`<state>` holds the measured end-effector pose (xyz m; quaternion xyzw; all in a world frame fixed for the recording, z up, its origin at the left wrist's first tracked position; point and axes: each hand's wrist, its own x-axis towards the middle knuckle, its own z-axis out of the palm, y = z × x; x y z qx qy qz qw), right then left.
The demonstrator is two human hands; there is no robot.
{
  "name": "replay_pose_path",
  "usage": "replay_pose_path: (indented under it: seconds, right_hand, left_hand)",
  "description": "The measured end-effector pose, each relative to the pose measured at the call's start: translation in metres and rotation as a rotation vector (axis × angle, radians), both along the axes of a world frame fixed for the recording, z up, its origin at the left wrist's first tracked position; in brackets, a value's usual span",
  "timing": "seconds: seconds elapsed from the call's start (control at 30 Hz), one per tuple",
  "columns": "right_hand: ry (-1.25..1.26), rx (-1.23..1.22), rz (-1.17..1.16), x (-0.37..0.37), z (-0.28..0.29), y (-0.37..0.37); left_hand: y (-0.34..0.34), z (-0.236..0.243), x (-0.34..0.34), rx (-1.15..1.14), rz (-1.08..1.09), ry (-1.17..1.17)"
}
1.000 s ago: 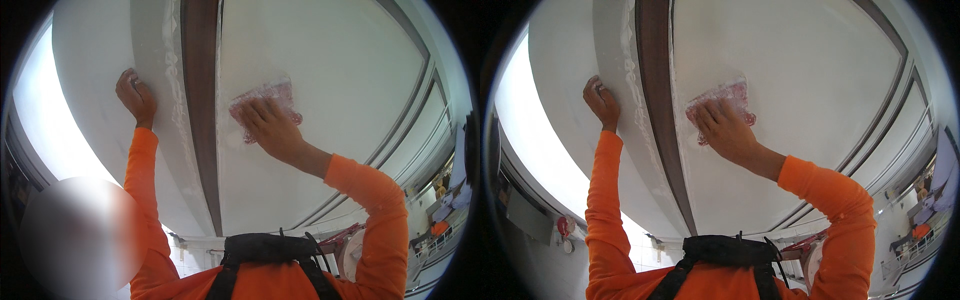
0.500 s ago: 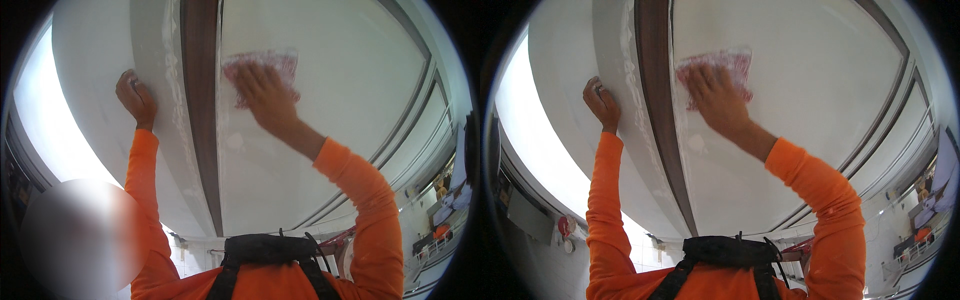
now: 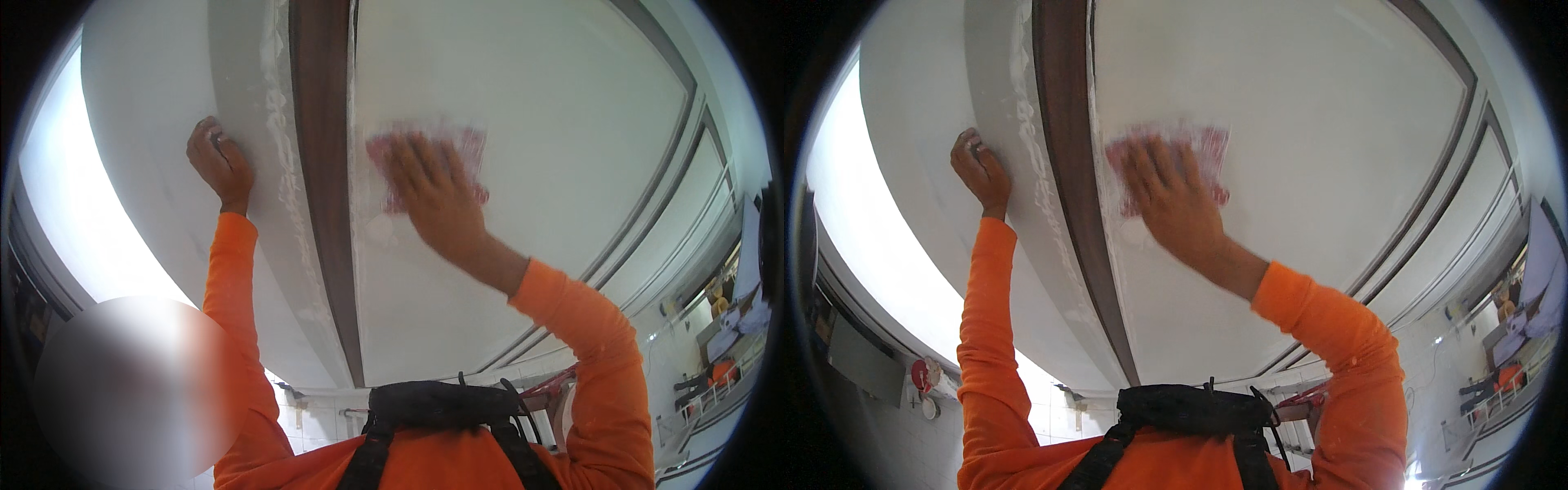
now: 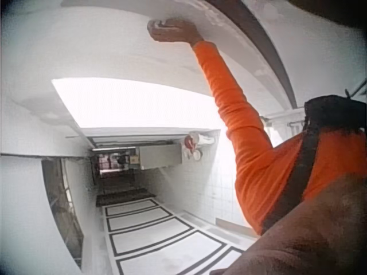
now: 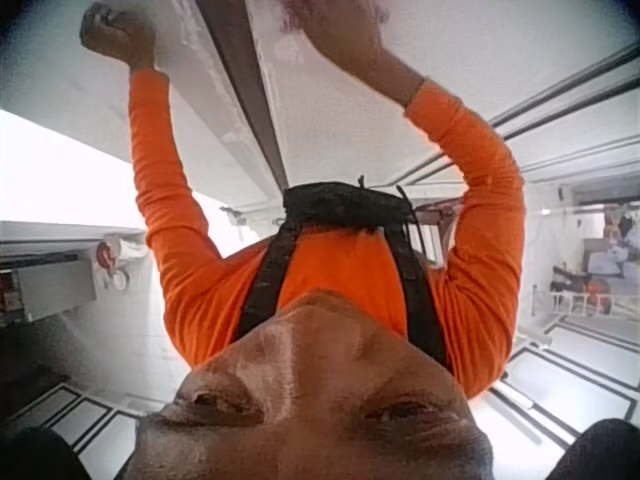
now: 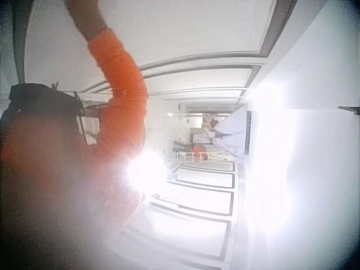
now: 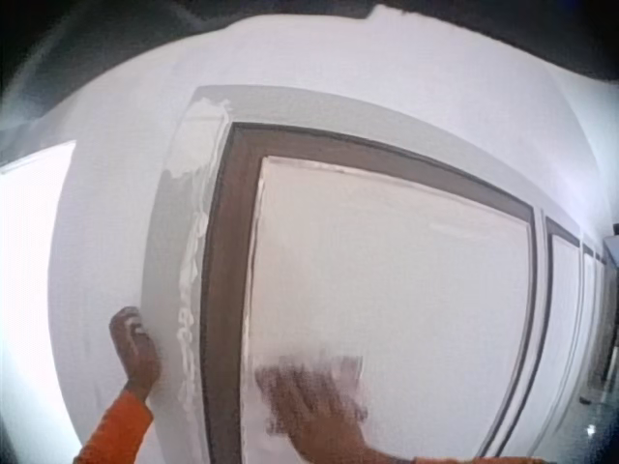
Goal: The person applies plaster to the edges of wall panels using a putty knife, smoothing the material with a cloth and their hands, and occasionally reloading the knife from a bucket.
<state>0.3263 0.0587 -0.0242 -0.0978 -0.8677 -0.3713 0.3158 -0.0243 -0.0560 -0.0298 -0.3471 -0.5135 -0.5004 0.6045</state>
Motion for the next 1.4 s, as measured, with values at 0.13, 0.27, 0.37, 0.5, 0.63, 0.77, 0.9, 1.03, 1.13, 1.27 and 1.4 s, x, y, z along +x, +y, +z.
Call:
replay_pose_path:
  seconds: [0.13, 0.27, 0.37, 0.5, 0.63, 0.77, 0.9, 1.03, 1.13, 1.27, 1.4]
  right_hand:
    - [0.158, 0.124, 0.046, -0.027, 0.008, 0.031]
    - [0.051, 0.104, 0.019, -0.029, -0.026, 0.030]
    - [-0.042, 0.017, 0.099, -0.009, -0.058, 0.016]
    - [-0.196, -0.046, 0.023, 0.005, -0.057, -0.008]
    - [0.021, 0.074, -0.032, 0.000, 0.011, -0.004]
    - [0.105, 0.233, -0.040, -0.014, 0.030, 0.008]
    - [0.040, 0.097, 0.005, -0.017, 0.006, 0.008]
    - [-0.150, 0.146, -0.041, -0.004, -0.014, -0.003]
    - [-0.131, 0.150, -0.041, -0.001, 0.001, -0.010]
    - [0.071, 0.199, 0.006, -0.005, 0.035, 0.001]
    - [0.072, 0.146, 0.037, -0.017, 0.024, 0.018]
  left_hand:
    - [0.002, 0.001, -0.001, 0.015, -0.025, -0.023]
    - [0.003, 0.002, 0.004, 0.008, -0.054, -0.069]
    - [0.000, 0.004, 0.003, 0.000, -0.018, 0.002]
    - [-0.001, 0.000, 0.000, 0.019, -0.032, -0.067]
    - [0.000, -0.003, -0.006, 0.020, -0.028, -0.026]
    - [-0.001, 0.000, -0.007, 0.001, -0.013, 0.028]
    - [0.002, 0.006, 0.002, 0.013, -0.003, 0.016]
    - [0.000, 0.002, 0.001, 0.014, 0.001, -0.013]
    - [-0.001, 0.002, 0.000, 0.025, 0.005, -0.019]
    - [0.000, 0.003, 0.005, 0.025, -0.002, -0.029]
    - [0.004, 0.008, 0.004, 0.006, 0.026, 0.023]
